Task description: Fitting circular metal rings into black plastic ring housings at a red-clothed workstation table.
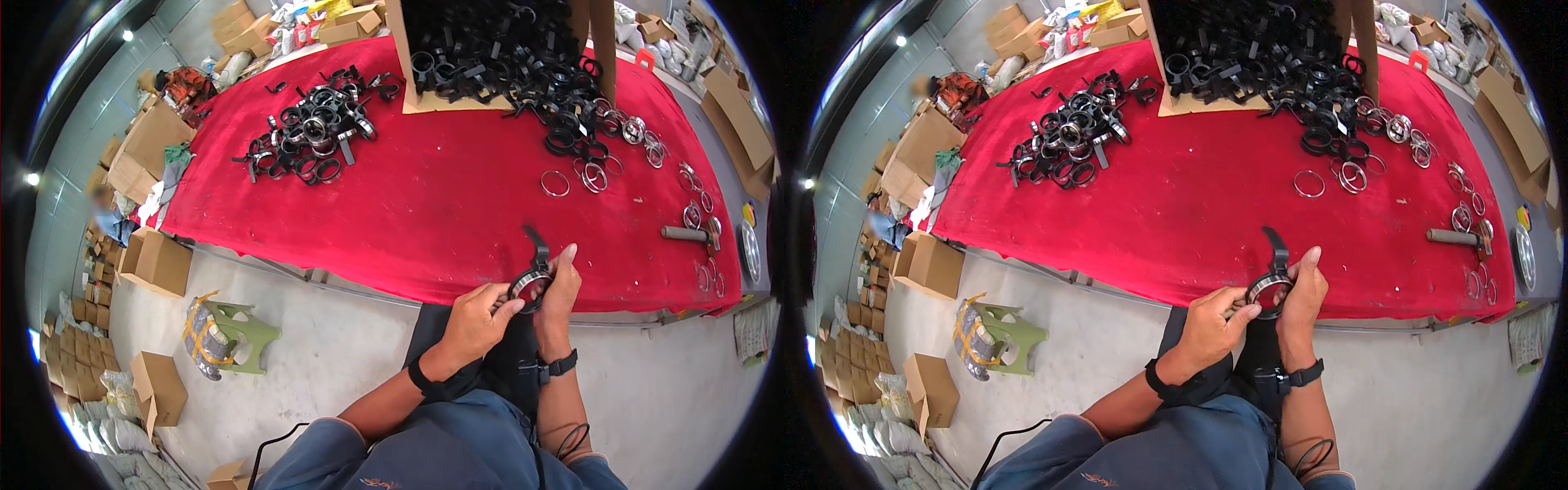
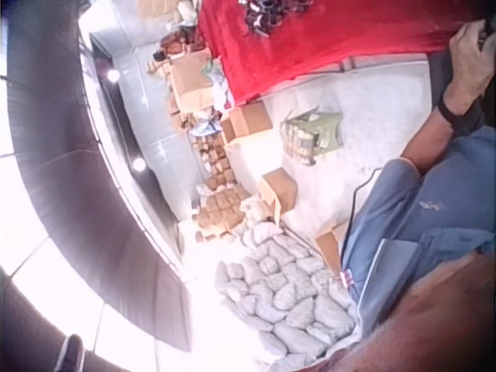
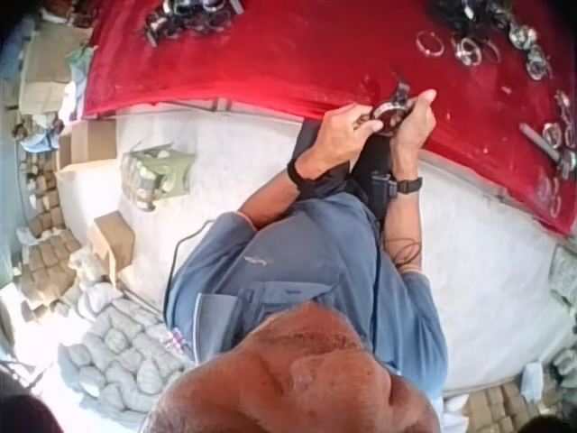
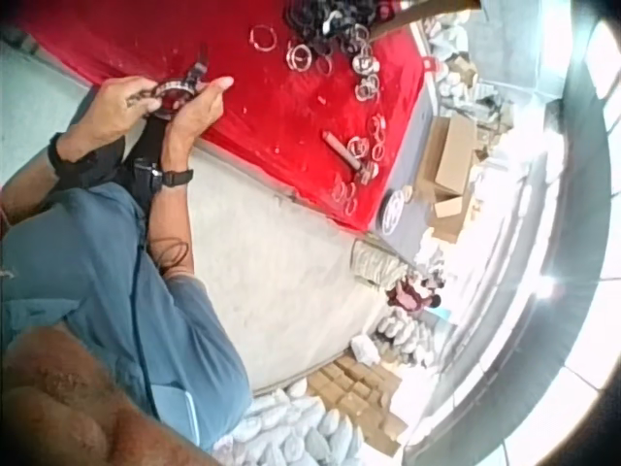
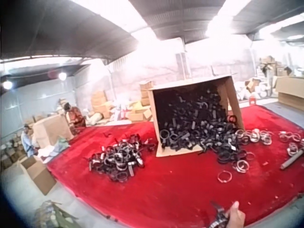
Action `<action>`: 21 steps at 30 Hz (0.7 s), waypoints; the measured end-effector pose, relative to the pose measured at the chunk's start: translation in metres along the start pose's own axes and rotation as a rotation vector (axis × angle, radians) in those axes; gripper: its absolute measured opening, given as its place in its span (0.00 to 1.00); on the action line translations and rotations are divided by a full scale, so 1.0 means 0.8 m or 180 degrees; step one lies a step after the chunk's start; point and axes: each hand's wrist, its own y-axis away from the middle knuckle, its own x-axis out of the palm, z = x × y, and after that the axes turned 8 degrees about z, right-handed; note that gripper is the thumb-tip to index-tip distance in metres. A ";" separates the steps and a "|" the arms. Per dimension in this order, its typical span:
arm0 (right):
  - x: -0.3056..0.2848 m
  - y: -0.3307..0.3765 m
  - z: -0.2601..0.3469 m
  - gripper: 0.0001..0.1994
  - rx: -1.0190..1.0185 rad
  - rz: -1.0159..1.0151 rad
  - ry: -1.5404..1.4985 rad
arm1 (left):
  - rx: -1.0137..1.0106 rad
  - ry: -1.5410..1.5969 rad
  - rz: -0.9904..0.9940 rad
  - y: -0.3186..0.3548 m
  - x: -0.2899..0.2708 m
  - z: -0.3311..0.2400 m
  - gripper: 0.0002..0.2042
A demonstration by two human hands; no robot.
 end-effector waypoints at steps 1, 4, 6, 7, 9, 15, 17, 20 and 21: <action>-0.015 -0.009 -0.011 0.34 -0.0043 0.0360 -0.0120 | -0.0118 -0.0064 0.0006 -0.007 -0.007 0.007 0.12; -0.032 -0.025 -0.014 0.34 -0.0185 0.0207 -0.0076 | -0.0876 0.0479 0.0075 -0.032 -0.056 0.049 0.17; -0.064 -0.031 -0.008 0.34 -0.0304 0.0272 -0.0040 | -0.0793 0.0473 -0.0155 -0.075 -0.126 0.061 0.16; -0.072 -0.032 -0.005 0.34 -0.0300 0.0255 -0.0008 | -0.0601 0.0243 -0.0409 -0.101 -0.171 0.067 0.15; -0.082 -0.033 0.004 0.34 -0.0343 0.0204 0.0064 | -0.0351 0.0172 -0.1022 -0.166 -0.263 0.071 0.14; -0.097 -0.055 0.008 0.32 -0.0402 -0.0071 0.0249 | -0.1086 0.1088 -0.1944 -0.313 -0.429 0.125 0.42; -0.105 -0.068 0.011 0.31 -0.0478 -0.0270 0.1053 | -0.0877 0.0754 -0.1519 -0.340 -0.367 0.133 0.34; -0.112 -0.089 -0.013 0.31 -0.1087 -0.0517 0.1677 | -0.0545 -0.0344 -0.1004 -0.382 -0.221 0.127 0.25; -0.103 -0.087 -0.010 0.26 -0.1300 -0.0618 0.2150 | -0.0423 -0.0741 -0.0748 -0.394 -0.185 0.134 0.24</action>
